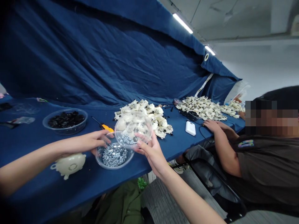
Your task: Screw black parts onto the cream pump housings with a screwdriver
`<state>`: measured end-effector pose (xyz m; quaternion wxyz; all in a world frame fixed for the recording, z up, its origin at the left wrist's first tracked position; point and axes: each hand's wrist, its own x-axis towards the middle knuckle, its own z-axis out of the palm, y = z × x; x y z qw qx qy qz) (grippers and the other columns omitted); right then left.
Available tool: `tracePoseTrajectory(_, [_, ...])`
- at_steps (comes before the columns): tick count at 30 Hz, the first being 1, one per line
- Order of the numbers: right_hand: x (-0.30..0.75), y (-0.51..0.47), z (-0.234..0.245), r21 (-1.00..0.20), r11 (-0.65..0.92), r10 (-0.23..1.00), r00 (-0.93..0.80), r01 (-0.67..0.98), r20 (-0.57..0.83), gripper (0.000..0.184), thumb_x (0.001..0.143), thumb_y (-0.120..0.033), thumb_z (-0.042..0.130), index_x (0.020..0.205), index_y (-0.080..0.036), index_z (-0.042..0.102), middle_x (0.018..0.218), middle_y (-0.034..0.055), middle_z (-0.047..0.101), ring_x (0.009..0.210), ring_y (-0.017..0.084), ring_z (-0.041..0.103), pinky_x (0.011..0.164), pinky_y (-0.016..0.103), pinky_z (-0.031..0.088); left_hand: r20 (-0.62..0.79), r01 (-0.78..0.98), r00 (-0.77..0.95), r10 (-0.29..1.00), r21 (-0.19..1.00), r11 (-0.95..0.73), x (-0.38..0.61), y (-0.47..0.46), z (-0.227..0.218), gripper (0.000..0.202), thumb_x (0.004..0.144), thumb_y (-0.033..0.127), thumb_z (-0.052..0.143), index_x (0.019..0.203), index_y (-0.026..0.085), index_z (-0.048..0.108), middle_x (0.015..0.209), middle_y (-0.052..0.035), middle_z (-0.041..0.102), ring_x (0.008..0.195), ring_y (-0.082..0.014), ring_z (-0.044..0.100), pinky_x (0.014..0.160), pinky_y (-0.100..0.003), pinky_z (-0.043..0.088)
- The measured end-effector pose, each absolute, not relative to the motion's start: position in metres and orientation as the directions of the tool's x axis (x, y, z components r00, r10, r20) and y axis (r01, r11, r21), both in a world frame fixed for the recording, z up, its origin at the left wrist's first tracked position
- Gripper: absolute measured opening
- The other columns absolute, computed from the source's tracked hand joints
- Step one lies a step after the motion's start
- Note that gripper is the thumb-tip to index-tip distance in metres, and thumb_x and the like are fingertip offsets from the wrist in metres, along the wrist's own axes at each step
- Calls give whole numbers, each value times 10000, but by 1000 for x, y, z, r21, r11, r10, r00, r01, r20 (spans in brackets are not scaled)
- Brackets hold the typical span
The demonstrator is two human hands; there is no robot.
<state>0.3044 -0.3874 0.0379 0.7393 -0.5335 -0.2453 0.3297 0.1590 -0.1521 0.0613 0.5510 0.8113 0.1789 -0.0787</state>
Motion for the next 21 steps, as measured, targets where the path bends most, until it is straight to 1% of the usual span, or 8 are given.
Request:
tracePoseTrajectory(3, [304, -389, 38, -934, 231, 761, 649, -271, 0, 1048, 846, -326, 818, 1661, -352, 160, 1402, 99, 665, 999, 175, 751, 838, 279, 620, -338, 405, 911, 236, 842, -358, 159, -156, 69, 570, 863, 462, 574, 1382, 235, 506, 1258, -122, 664, 843, -204, 709, 842, -369, 627])
tracePoseTrajectory(5, [304, -389, 37, -938, 231, 758, 652, -258, 8, 1051, 838, -324, 827, 1659, -355, 170, 1406, 97, 663, 977, 170, 756, 824, 271, 619, -347, 424, 901, 259, 829, -365, 159, -156, 71, 581, 857, 486, 582, 1379, 239, 509, 1235, -109, 671, 791, -189, 700, 870, -380, 614])
tracePoseTrajectory(7, [304, -390, 36, -941, 239, 746, 666, -240, 19, 1058, 821, -319, 841, 1653, -363, 190, 1416, 95, 656, 978, 171, 755, 813, 266, 619, -345, 427, 898, 274, 833, -352, 159, -155, 72, 589, 867, 519, 570, 1386, 246, 513, 1213, -100, 665, 822, -189, 688, 850, -358, 609])
tracePoseTrajectory(9, [305, -391, 35, -937, 254, 731, 682, -238, 24, 1056, 817, -325, 842, 1650, -368, 195, 1422, 96, 653, 998, 179, 753, 816, 274, 621, -327, 412, 902, 283, 848, -333, 158, -153, 72, 570, 883, 553, 536, 1375, 266, 538, 1209, -98, 654, 893, -204, 667, 780, -321, 603])
tracePoseTrajectory(12, [308, -395, 33, -931, 263, 712, 703, -253, 10, 1027, 831, -348, 830, 1646, -366, 204, 1408, 101, 665, 960, 184, 764, 820, 293, 627, -292, 377, 913, 284, 870, -317, 157, -151, 75, 511, 888, 565, 515, 1320, 304, 597, 1299, -93, 631, 1049, -247, 623, 698, -273, 575])
tracePoseTrajectory(14, [310, -400, 33, -931, 251, 709, 705, -265, -10, 1016, 839, -362, 826, 1644, -361, 205, 1397, 109, 673, 912, 182, 773, 823, 301, 627, -285, 372, 912, 296, 879, -298, 155, -152, 82, 478, 880, 539, 533, 1293, 315, 621, 1376, -77, 611, 1098, -259, 601, 679, -257, 555])
tracePoseTrajectory(17, [313, -410, 32, -934, 227, 704, 709, -275, -38, 1002, 858, -373, 814, 1643, -355, 191, 1393, 114, 671, 886, 177, 774, 833, 304, 625, -261, 361, 902, 343, 891, -273, 152, -153, 96, 497, 883, 531, 527, 1325, 322, 618, 1404, -68, 621, 1138, -275, 602, 703, -271, 552])
tracePoseTrajectory(21, [311, -421, 30, -934, 182, 703, 705, -307, -94, 909, 888, -392, 782, 1623, -340, 250, 1373, 109, 671, 833, 164, 771, 814, 300, 627, -209, 321, 889, 407, 919, -228, 147, -151, 112, 615, 898, 632, 459, 1419, 320, 556, 1298, -90, 708, 1148, -316, 652, 751, -339, 586])
